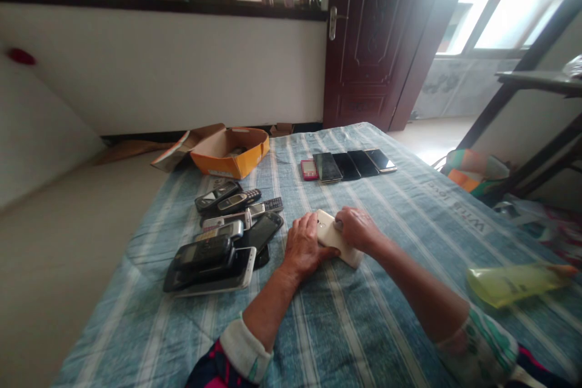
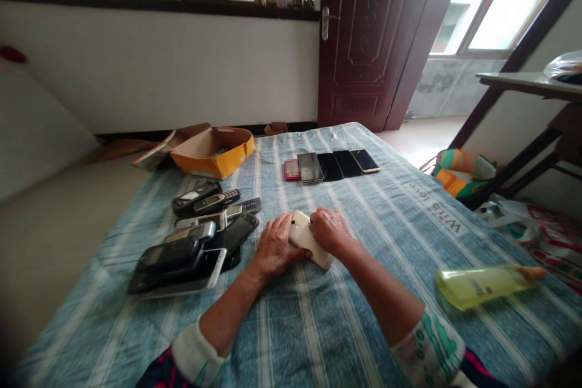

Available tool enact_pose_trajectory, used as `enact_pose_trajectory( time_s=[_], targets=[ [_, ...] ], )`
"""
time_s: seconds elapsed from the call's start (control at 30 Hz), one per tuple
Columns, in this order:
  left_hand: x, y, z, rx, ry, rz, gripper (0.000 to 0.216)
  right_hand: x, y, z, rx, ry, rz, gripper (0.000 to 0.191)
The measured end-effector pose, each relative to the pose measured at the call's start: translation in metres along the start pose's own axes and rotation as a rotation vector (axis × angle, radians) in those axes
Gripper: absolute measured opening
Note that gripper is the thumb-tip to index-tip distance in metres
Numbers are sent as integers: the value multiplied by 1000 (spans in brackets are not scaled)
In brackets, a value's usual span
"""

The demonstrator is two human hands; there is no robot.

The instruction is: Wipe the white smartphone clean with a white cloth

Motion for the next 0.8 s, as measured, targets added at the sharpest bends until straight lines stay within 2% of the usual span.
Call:
enact_pose_trajectory(
  time_s=[0.17,0.27,0.33,0.4,0.5,0.63,0.8],
  targets=[
    [1,1,-1,-5,10,-11,94,40,-2,-22,34,-18,36,28],
    [2,1,-3,-7,0,-10,94,53,0,-35,-35,-14,58,29],
    [2,0,-3,-5,-6,-11,95,52,4,-39,-91,-9,21,29],
    [1,0,-2,-1,-8,-13,95,43,12,-39,-113,-23,-78,30],
    [0,0,-1,2,-11,-6,92,21,17,-23,-106,-17,-203,31],
    [0,0,0,-4,-8,-7,89,0,1,5,-44,53,-90,27],
    [1,-1,0,-11,-14,-17,89,25,-6,5,-6,89,7,24]
  ],
)
Point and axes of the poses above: each hand's wrist, its own x-axis away from the middle knuckle, its own y-axis out of the back of the hand, z = x × y, the point moved 8 cm from there along -x, towards the middle knuckle, and after that the axes turned 11 degrees about y, right-handed, at the moved point
